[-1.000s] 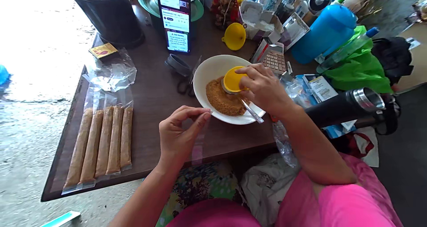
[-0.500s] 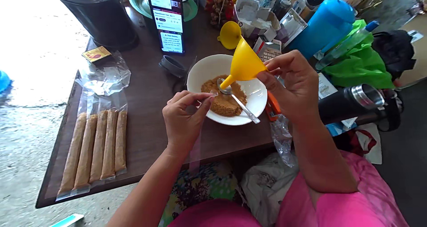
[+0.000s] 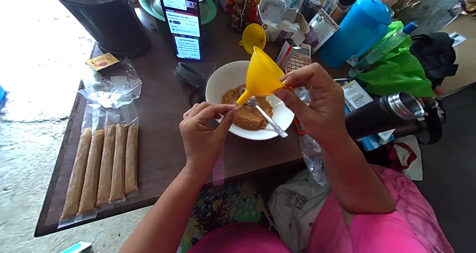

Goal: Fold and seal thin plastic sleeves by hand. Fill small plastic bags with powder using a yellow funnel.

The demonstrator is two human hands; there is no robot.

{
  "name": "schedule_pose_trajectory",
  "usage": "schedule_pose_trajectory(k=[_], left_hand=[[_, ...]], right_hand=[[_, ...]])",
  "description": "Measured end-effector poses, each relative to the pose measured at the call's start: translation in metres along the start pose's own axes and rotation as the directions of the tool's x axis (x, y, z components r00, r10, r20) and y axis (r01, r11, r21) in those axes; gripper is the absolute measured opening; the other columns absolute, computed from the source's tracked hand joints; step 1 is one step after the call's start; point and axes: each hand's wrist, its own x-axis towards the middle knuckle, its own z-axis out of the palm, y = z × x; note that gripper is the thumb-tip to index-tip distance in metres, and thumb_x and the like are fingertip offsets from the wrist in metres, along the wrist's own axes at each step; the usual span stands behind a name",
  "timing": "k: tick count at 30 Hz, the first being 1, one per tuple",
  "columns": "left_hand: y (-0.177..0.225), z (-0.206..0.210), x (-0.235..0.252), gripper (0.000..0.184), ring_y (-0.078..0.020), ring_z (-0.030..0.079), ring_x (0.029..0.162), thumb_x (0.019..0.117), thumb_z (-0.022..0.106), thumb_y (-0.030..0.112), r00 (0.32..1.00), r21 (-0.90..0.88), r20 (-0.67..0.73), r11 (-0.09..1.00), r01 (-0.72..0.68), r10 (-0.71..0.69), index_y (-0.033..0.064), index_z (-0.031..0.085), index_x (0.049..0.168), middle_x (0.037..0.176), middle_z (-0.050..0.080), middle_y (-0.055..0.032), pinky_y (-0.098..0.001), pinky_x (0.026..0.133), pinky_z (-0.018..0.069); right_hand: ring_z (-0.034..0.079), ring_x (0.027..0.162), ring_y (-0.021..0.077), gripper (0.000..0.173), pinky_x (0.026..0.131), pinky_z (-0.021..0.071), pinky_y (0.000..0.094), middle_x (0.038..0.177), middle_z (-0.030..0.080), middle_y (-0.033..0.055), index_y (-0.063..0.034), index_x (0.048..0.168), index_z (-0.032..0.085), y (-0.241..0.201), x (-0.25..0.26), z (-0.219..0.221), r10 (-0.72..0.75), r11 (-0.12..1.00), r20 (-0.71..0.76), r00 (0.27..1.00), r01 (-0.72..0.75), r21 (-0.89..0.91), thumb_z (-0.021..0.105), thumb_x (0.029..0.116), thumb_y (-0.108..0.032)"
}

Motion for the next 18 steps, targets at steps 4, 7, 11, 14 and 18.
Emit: schedule_pose_trajectory(k=[4, 7, 11, 14, 18], left_hand=[[0.0012, 0.0003, 0.0000, 0.012, -0.0054, 0.061, 0.087, 0.0919, 0.076, 0.020, 1.000, -0.002, -0.005, 1.000, 0.007, -0.007, 0.0097, 0.079, 0.098, 0.090, 0.071, 0.0029, -0.0325, 0.090, 0.0442], [0.0007, 0.0010, -0.0001, 0.013, -0.0052, 0.061, 0.086, 0.0916, 0.076, 0.020, 1.000, -0.002, -0.010, 1.000, 0.008, -0.008, 0.0093, 0.078, 0.098, 0.089, 0.071, 0.0030, -0.0328, 0.089, 0.0447], [0.0008, 0.0011, -0.0005, 0.016, -0.0038, 0.060, 0.084, 0.0919, 0.076, 0.022, 1.000, -0.008, -0.012, 1.000, 0.015, -0.015, 0.0083, 0.076, 0.100, 0.086, 0.069, 0.0044, -0.0298, 0.087, 0.0445], [0.0000, 0.0008, -0.0007, 0.015, -0.0039, 0.061, 0.085, 0.0915, 0.076, 0.021, 1.000, -0.013, -0.018, 1.000, 0.013, -0.014, 0.0078, 0.076, 0.098, 0.087, 0.070, 0.0037, -0.0293, 0.087, 0.0448], [0.0006, -0.0004, -0.0003, 0.014, -0.0046, 0.061, 0.084, 0.0914, 0.076, 0.021, 1.000, -0.010, -0.017, 1.000, 0.024, -0.024, 0.0081, 0.077, 0.097, 0.086, 0.070, 0.0037, -0.0311, 0.087, 0.0448]], right_hand=[[0.066, 0.100, 0.0091, 0.013, 0.091, 0.0555, 0.0263, 0.102, 0.070, 0.0067, 0.0012, 0.104, 0.065, -0.0024, 0.0002, 0.0000, -0.011, 1.000, 0.016, 1.000, 0.011, -0.020, 0.069, 0.0960, -0.008], [0.066, 0.101, 0.0099, 0.013, 0.091, 0.0552, 0.0267, 0.102, 0.070, 0.0074, 0.0013, 0.104, 0.065, -0.0038, 0.0002, -0.0001, -0.027, 0.999, 0.025, 0.999, 0.028, -0.020, 0.070, 0.0958, -0.008], [0.067, 0.101, 0.0102, 0.013, 0.092, 0.0555, 0.0270, 0.101, 0.071, 0.0072, 0.0010, 0.104, 0.066, -0.0055, 0.0002, 0.0007, -0.032, 0.999, 0.028, 0.999, 0.033, -0.014, 0.070, 0.0954, -0.008], [0.066, 0.100, 0.0105, 0.013, 0.091, 0.0552, 0.0276, 0.100, 0.071, 0.0073, 0.0007, 0.103, 0.067, -0.0061, 0.0001, 0.0017, -0.048, 0.999, 0.020, 0.999, 0.048, -0.013, 0.071, 0.0954, -0.009], [0.066, 0.101, 0.0118, 0.013, 0.092, 0.0547, 0.0291, 0.100, 0.071, 0.0081, 0.0009, 0.103, 0.066, -0.0060, 0.0004, 0.0021, -0.067, 0.998, 0.035, 0.997, 0.068, -0.020, 0.071, 0.0955, -0.009]])
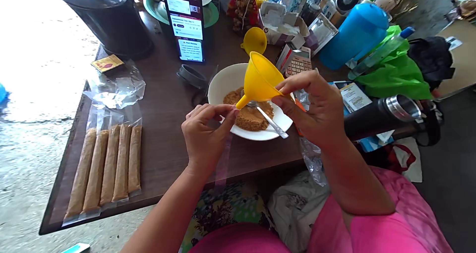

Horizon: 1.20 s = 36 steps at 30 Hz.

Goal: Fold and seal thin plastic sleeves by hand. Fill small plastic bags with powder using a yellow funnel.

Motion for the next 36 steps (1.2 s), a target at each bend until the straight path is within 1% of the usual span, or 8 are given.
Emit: schedule_pose_trajectory(k=[6, 13, 17, 21, 32, 34, 35, 36], left_hand=[[-0.002, 0.001, -0.001, 0.015, -0.0041, 0.059, 0.082, 0.0915, 0.076, 0.021, 1.000, -0.007, -0.001, 1.000, -0.009, 0.009, 0.0082, 0.076, 0.099, 0.086, 0.069, 0.0047, -0.0319, 0.088, 0.0440], [-0.005, 0.001, 0.000, 0.019, -0.0039, 0.056, 0.076, 0.0916, 0.076, 0.021, 0.998, 0.017, 0.004, 0.998, -0.059, 0.059, 0.0069, 0.077, 0.104, 0.078, 0.065, 0.0053, -0.0330, 0.088, 0.0416], [-0.006, -0.001, 0.001, 0.017, -0.0078, 0.059, 0.089, 0.0899, 0.079, 0.022, 0.997, 0.019, -0.011, 0.997, -0.078, 0.079, 0.0107, 0.079, 0.103, 0.093, 0.067, 0.0003, -0.0333, 0.090, 0.0427], [-0.009, 0.000, 0.002, 0.017, -0.0115, 0.058, 0.096, 0.0891, 0.080, 0.024, 0.995, 0.024, -0.032, 0.995, -0.095, 0.096, 0.0120, 0.080, 0.100, 0.096, 0.067, -0.0015, -0.0365, 0.094, 0.0401], [-0.014, -0.002, 0.009, 0.021, -0.0144, 0.058, 0.096, 0.0889, 0.079, 0.027, 0.989, 0.062, 0.041, 0.988, -0.143, 0.141, 0.0082, 0.079, 0.099, 0.098, 0.067, -0.0044, -0.0412, 0.097, 0.0366], [-0.017, -0.004, 0.011, 0.021, -0.0143, 0.058, 0.097, 0.0895, 0.079, 0.027, 0.988, 0.050, 0.057, 0.988, -0.148, 0.145, 0.0079, 0.078, 0.098, 0.099, 0.067, -0.0045, -0.0414, 0.097, 0.0369], [-0.018, -0.006, 0.013, 0.021, -0.0138, 0.058, 0.097, 0.0899, 0.079, 0.027, 0.988, 0.037, 0.066, 0.989, -0.145, 0.142, 0.0078, 0.077, 0.098, 0.099, 0.067, -0.0042, -0.0411, 0.097, 0.0376], [-0.019, -0.008, 0.015, 0.021, -0.0137, 0.058, 0.098, 0.0904, 0.078, 0.027, 0.988, 0.023, 0.073, 0.990, -0.139, 0.137, 0.0071, 0.077, 0.098, 0.100, 0.067, -0.0043, -0.0407, 0.097, 0.0383]], right_hand=[[0.067, 0.103, 0.0135, 0.012, 0.093, 0.0552, 0.0299, 0.100, 0.071, 0.0088, 0.0012, 0.102, 0.067, 0.001, 0.000, 0.002, -0.003, 1.000, 0.014, 1.000, 0.004, -0.002, 0.070, 0.0955, -0.008], [0.066, 0.102, 0.0132, 0.012, 0.092, 0.0551, 0.0292, 0.100, 0.070, 0.0094, 0.0018, 0.103, 0.066, 0.001, -0.001, 0.003, 0.008, 1.000, 0.021, 1.000, -0.008, 0.001, 0.070, 0.0958, -0.008], [0.067, 0.099, 0.0120, 0.012, 0.090, 0.0564, 0.0278, 0.099, 0.070, 0.0097, 0.0034, 0.103, 0.066, -0.001, -0.001, 0.004, 0.006, 1.000, 0.032, 0.999, -0.006, 0.009, 0.069, 0.0958, -0.006], [0.067, 0.098, 0.0136, 0.011, 0.089, 0.0559, 0.0278, 0.098, 0.069, 0.0101, 0.0028, 0.101, 0.066, -0.003, -0.002, 0.008, 0.018, 1.000, 0.040, 0.999, -0.018, -0.008, 0.068, 0.0953, -0.007], [0.068, 0.097, 0.0154, 0.009, 0.089, 0.0554, 0.0285, 0.095, 0.071, 0.0115, 0.0040, 0.099, 0.067, 0.003, -0.002, 0.020, -0.017, 1.000, 0.117, 0.993, 0.016, 0.010, 0.068, 0.0951, -0.004], [0.068, 0.101, 0.0164, 0.013, 0.090, 0.0561, 0.0300, 0.101, 0.072, 0.0134, 0.0046, 0.101, 0.068, 0.007, -0.001, 0.022, -0.012, 0.999, 0.113, 0.994, 0.007, 0.042, 0.070, 0.0941, -0.007], [0.067, 0.108, 0.0178, 0.021, 0.092, 0.0566, 0.0315, 0.110, 0.070, 0.0155, 0.0047, 0.106, 0.067, 0.008, 0.000, 0.021, 0.002, 0.998, 0.095, 0.995, -0.008, 0.058, 0.072, 0.0936, -0.012], [0.061, 0.120, 0.0185, 0.035, 0.097, 0.0555, 0.0321, 0.126, 0.062, 0.0167, 0.0034, 0.115, 0.063, 0.008, 0.001, 0.017, 0.035, 0.998, 0.100, 0.994, -0.040, 0.041, 0.074, 0.0939, -0.022]])
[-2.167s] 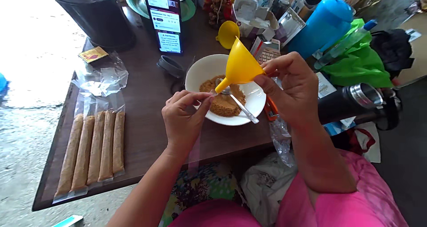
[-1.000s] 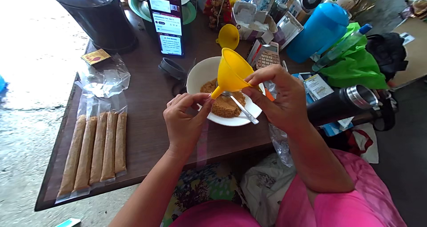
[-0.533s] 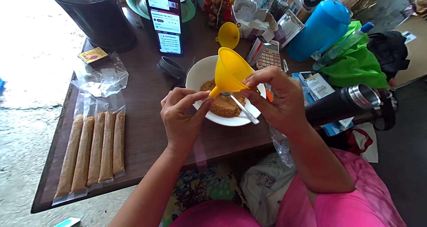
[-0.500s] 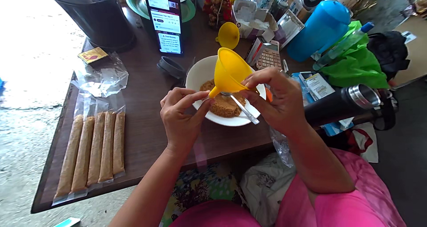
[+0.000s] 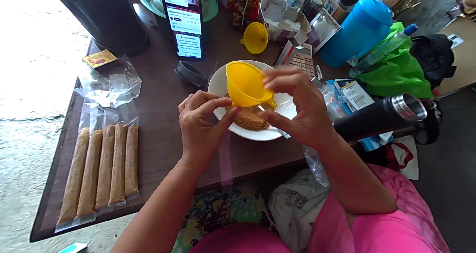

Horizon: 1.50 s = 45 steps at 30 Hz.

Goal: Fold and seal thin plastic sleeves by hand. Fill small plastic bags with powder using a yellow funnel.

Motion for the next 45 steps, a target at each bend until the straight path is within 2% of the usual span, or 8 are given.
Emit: schedule_pose_trajectory(k=[1, 3, 6, 10, 17, 21, 29, 45], left_hand=[[-0.003, -0.003, 0.001, 0.021, -0.0136, 0.058, 0.099, 0.0910, 0.078, 0.026, 1.000, -0.012, 0.001, 1.000, 0.009, -0.009, 0.0065, 0.076, 0.099, 0.101, 0.067, -0.0047, -0.0399, 0.096, 0.0394], [-0.011, -0.008, 0.001, 0.022, -0.0113, 0.059, 0.099, 0.0917, 0.077, 0.025, 0.999, -0.030, -0.028, 0.999, 0.039, -0.040, 0.0046, 0.075, 0.099, 0.104, 0.067, -0.0052, -0.0339, 0.093, 0.0438], [-0.015, -0.011, 0.001, 0.021, -0.0047, 0.060, 0.098, 0.0921, 0.077, 0.022, 0.994, -0.071, -0.072, 0.994, 0.081, -0.086, 0.0026, 0.073, 0.099, 0.103, 0.063, -0.0028, -0.0211, 0.090, 0.0495], [-0.016, -0.011, 0.001, 0.021, -0.0047, 0.059, 0.098, 0.0917, 0.077, 0.021, 0.991, -0.093, -0.108, 0.994, 0.065, -0.075, 0.0016, 0.073, 0.099, 0.103, 0.064, -0.0033, -0.0208, 0.090, 0.0477], [-0.023, -0.011, 0.002, 0.024, -0.0027, 0.060, 0.094, 0.0914, 0.077, 0.021, 0.982, -0.105, -0.147, 0.990, 0.099, -0.114, -0.0010, 0.073, 0.100, 0.101, 0.064, -0.0051, -0.0158, 0.086, 0.0482], [-0.022, -0.012, 0.002, 0.022, -0.0041, 0.061, 0.093, 0.0925, 0.076, 0.022, 0.982, -0.104, -0.124, 0.986, 0.128, -0.140, 0.0016, 0.073, 0.101, 0.102, 0.063, -0.0046, -0.0164, 0.083, 0.0502], [-0.022, -0.010, 0.002, 0.023, -0.0032, 0.060, 0.091, 0.0914, 0.077, 0.020, 0.977, -0.156, -0.121, 0.976, 0.154, -0.173, 0.0006, 0.073, 0.102, 0.101, 0.063, -0.0050, -0.0151, 0.081, 0.0494], [-0.024, -0.011, 0.001, 0.022, -0.0019, 0.059, 0.089, 0.0921, 0.077, 0.023, 0.981, -0.126, -0.101, 0.981, 0.150, -0.163, 0.0041, 0.074, 0.102, 0.101, 0.062, -0.0026, -0.0141, 0.078, 0.0490]], right_hand=[[0.057, 0.127, 0.0181, 0.048, 0.098, 0.0552, 0.0315, 0.138, 0.055, 0.0165, 0.0015, 0.124, 0.058, 0.001, 0.000, -0.006, 0.052, 0.997, 0.003, 0.999, -0.052, -0.055, 0.073, 0.0947, -0.034], [0.061, 0.117, 0.0197, 0.050, 0.089, 0.0556, 0.0359, 0.130, 0.061, 0.0140, -0.0012, 0.127, 0.060, 0.007, -0.004, -0.014, 0.226, 0.938, 0.012, 0.974, -0.214, -0.274, 0.065, 0.0987, -0.042], [0.067, 0.100, 0.0334, 0.035, 0.086, 0.0502, 0.0593, 0.102, 0.074, 0.0106, -0.0071, 0.112, 0.074, 0.025, -0.018, -0.008, 0.514, 0.754, 0.176, 0.840, -0.344, -0.560, 0.067, 0.0969, -0.037], [0.068, 0.092, 0.0341, 0.024, 0.091, 0.0458, 0.0610, 0.092, 0.075, 0.0101, -0.0094, 0.115, 0.076, 0.022, -0.020, 0.003, 0.662, 0.649, 0.237, 0.711, -0.385, -0.656, 0.070, 0.0967, -0.024], [0.068, 0.093, 0.0407, 0.019, 0.075, 0.0542, 0.0614, 0.106, 0.067, 0.0206, -0.0018, 0.115, 0.071, 0.030, 0.001, -0.011, 0.665, 0.536, 0.042, 0.745, -0.438, -0.722, 0.060, 0.1009, -0.008], [0.068, 0.092, 0.0403, 0.017, 0.075, 0.0540, 0.0618, 0.106, 0.067, 0.0204, -0.0020, 0.113, 0.070, 0.032, -0.001, -0.013, 0.662, 0.564, 0.111, 0.741, -0.395, -0.725, 0.060, 0.1006, -0.006], [0.069, 0.079, 0.0380, 0.016, 0.062, 0.0554, 0.0561, 0.099, 0.067, 0.0181, -0.0040, 0.109, 0.071, 0.024, -0.010, 0.004, 0.500, 0.591, 0.093, 0.861, -0.261, -0.763, 0.059, 0.0990, -0.005], [0.070, 0.080, 0.0364, 0.016, 0.061, 0.0550, 0.0556, 0.099, 0.068, 0.0159, -0.0066, 0.109, 0.073, 0.023, -0.017, 0.005, 0.505, 0.576, 0.086, 0.859, -0.261, -0.775, 0.060, 0.0994, -0.008]])
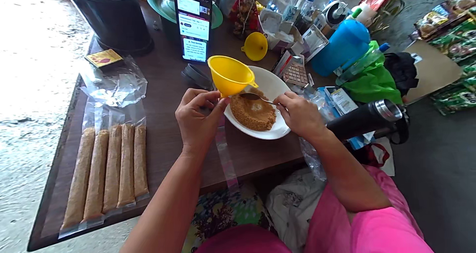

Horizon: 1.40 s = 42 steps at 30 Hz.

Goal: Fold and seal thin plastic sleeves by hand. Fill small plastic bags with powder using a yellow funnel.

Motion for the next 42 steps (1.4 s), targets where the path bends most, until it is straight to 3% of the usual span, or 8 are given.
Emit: schedule_pose_trajectory(k=[5, 13, 19, 23, 28, 30, 36, 42], left_hand=[[0.000, 0.001, 0.001, 0.022, -0.0016, 0.058, 0.089, 0.0920, 0.077, 0.021, 1.000, -0.033, -0.009, 0.999, 0.018, -0.018, 0.0013, 0.074, 0.102, 0.100, 0.062, -0.0040, -0.0134, 0.079, 0.0477], [-0.002, 0.003, 0.003, 0.023, -0.0014, 0.058, 0.088, 0.0902, 0.077, 0.021, 0.999, -0.050, -0.038, 0.999, -0.006, 0.004, 0.0007, 0.074, 0.100, 0.099, 0.063, -0.0042, -0.0138, 0.080, 0.0472], [-0.001, 0.004, 0.002, 0.023, -0.0009, 0.058, 0.088, 0.0896, 0.078, 0.021, 1.000, -0.080, -0.031, 0.997, -0.003, 0.001, 0.0013, 0.074, 0.101, 0.099, 0.063, -0.0034, -0.0134, 0.079, 0.0471], [0.000, -0.001, 0.000, 0.021, -0.0026, 0.059, 0.087, 0.0923, 0.077, 0.022, 1.000, -0.062, 0.016, 0.998, -0.012, 0.013, 0.0051, 0.073, 0.103, 0.102, 0.062, -0.0026, -0.0150, 0.076, 0.0491], [-0.001, 0.000, 0.001, 0.022, -0.0031, 0.059, 0.086, 0.0913, 0.077, 0.021, 0.998, -0.026, 0.024, 0.998, -0.058, 0.059, 0.0023, 0.074, 0.102, 0.101, 0.062, -0.0055, -0.0145, 0.076, 0.0482], [-0.002, 0.001, 0.001, 0.022, -0.0051, 0.058, 0.088, 0.0908, 0.078, 0.022, 0.997, -0.006, 0.028, 0.998, -0.070, 0.070, 0.0026, 0.075, 0.101, 0.101, 0.063, -0.0062, -0.0181, 0.079, 0.0477], [-0.002, 0.001, 0.001, 0.024, -0.0176, 0.058, 0.090, 0.0907, 0.078, 0.027, 0.995, 0.075, 0.068, 0.994, -0.083, 0.078, 0.0055, 0.077, 0.101, 0.101, 0.065, -0.0086, -0.0429, 0.089, 0.0427], [-0.005, 0.000, 0.002, 0.027, -0.0273, 0.061, 0.097, 0.0919, 0.076, 0.030, 0.990, 0.139, 0.119, 0.986, -0.095, 0.078, 0.0047, 0.077, 0.101, 0.104, 0.067, -0.0140, -0.0518, 0.092, 0.0419]], right_hand=[[0.071, 0.084, 0.0396, 0.017, 0.063, 0.0531, 0.0606, 0.100, 0.071, 0.0174, -0.0055, 0.108, 0.074, 0.015, -0.005, -0.012, 0.090, 0.991, -0.039, 0.995, -0.093, -0.094, 0.060, 0.0974, -0.009], [0.067, 0.068, 0.0372, 0.017, 0.052, 0.0507, 0.0560, 0.092, 0.068, 0.0163, -0.0075, 0.107, 0.075, 0.022, -0.043, -0.014, 0.098, 0.974, -0.014, 0.995, -0.099, -0.204, 0.063, 0.0960, -0.011], [0.068, 0.073, 0.0336, 0.014, 0.056, 0.0515, 0.0551, 0.088, 0.068, 0.0127, -0.0086, 0.103, 0.076, 0.004, -0.060, -0.026, 0.106, 0.990, 0.062, 0.992, -0.100, -0.101, 0.066, 0.0931, -0.012], [0.068, 0.074, 0.0306, 0.015, 0.059, 0.0520, 0.0536, 0.088, 0.068, 0.0102, -0.0105, 0.104, 0.076, -0.005, -0.050, -0.022, 0.095, 0.995, 0.094, 0.991, -0.094, -0.011, 0.065, 0.0943, -0.013], [0.067, 0.079, 0.0281, 0.015, 0.066, 0.0530, 0.0548, 0.089, 0.069, 0.0086, -0.0116, 0.107, 0.076, 0.001, -0.036, -0.018, 0.129, 0.978, 0.184, 0.974, -0.156, 0.141, 0.065, 0.0963, -0.015], [0.066, 0.077, 0.0256, 0.016, 0.067, 0.0527, 0.0531, 0.089, 0.069, 0.0074, -0.0119, 0.107, 0.076, 0.007, -0.034, -0.018, 0.145, 0.966, 0.195, 0.970, -0.182, 0.186, 0.064, 0.0968, -0.016], [0.064, 0.073, 0.0240, 0.018, 0.066, 0.0523, 0.0504, 0.086, 0.068, 0.0075, -0.0099, 0.109, 0.076, 0.021, -0.036, -0.029, 0.176, 0.945, 0.170, 0.970, -0.214, 0.245, 0.062, 0.0998, -0.015], [0.067, 0.078, 0.0249, 0.019, 0.069, 0.0533, 0.0518, 0.092, 0.072, 0.0088, -0.0111, 0.113, 0.075, 0.034, -0.037, -0.044, 0.226, 0.924, 0.126, 0.966, -0.254, 0.286, 0.062, 0.1014, -0.018]])
